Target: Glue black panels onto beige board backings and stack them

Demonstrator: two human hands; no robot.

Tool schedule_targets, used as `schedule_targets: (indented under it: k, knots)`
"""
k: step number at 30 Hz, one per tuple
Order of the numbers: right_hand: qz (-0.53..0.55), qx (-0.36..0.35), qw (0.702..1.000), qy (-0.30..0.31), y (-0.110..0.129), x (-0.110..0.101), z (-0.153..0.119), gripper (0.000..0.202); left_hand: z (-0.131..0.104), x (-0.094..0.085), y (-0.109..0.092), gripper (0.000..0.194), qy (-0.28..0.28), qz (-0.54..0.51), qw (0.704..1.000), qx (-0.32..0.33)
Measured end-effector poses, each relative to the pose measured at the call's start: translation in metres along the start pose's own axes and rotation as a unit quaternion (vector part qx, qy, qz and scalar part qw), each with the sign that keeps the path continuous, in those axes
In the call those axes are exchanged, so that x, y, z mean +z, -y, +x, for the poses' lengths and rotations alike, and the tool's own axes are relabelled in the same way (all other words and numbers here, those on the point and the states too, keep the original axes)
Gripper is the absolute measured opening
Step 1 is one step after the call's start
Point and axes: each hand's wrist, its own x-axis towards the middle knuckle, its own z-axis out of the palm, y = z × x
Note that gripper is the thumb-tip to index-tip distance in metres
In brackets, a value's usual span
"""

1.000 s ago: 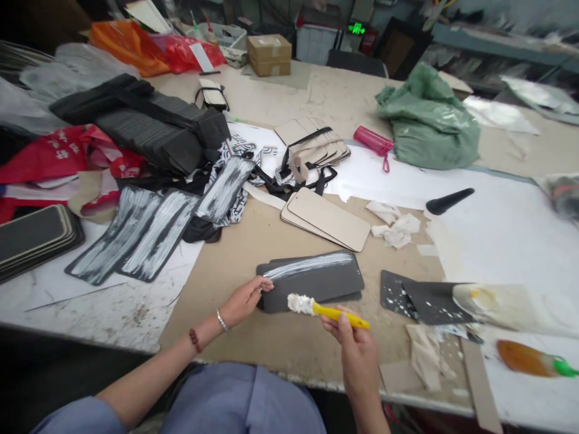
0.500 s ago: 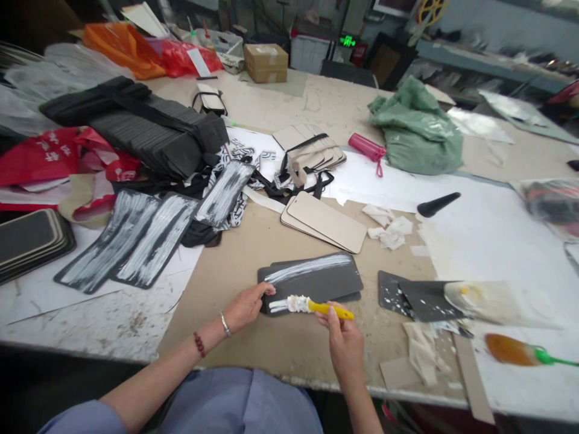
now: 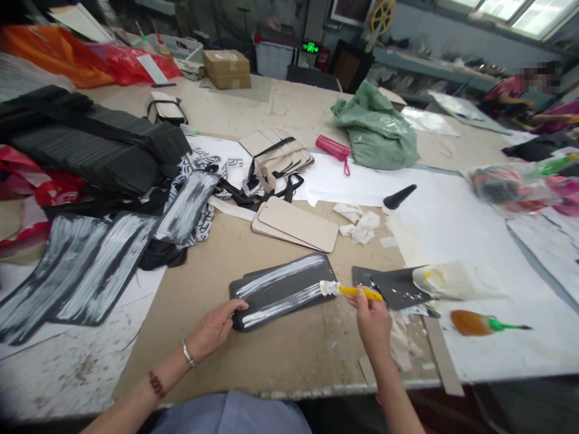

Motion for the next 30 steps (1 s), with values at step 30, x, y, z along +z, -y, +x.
schedule_targets:
  k: [30]
  knots:
    - [-0.082, -0.384, 0.920, 0.006, 0.046, 0.034, -0.037, 0.032, -0.017, 0.011, -0.009, 0.045, -0.040, 0.100, 0.990, 0.096]
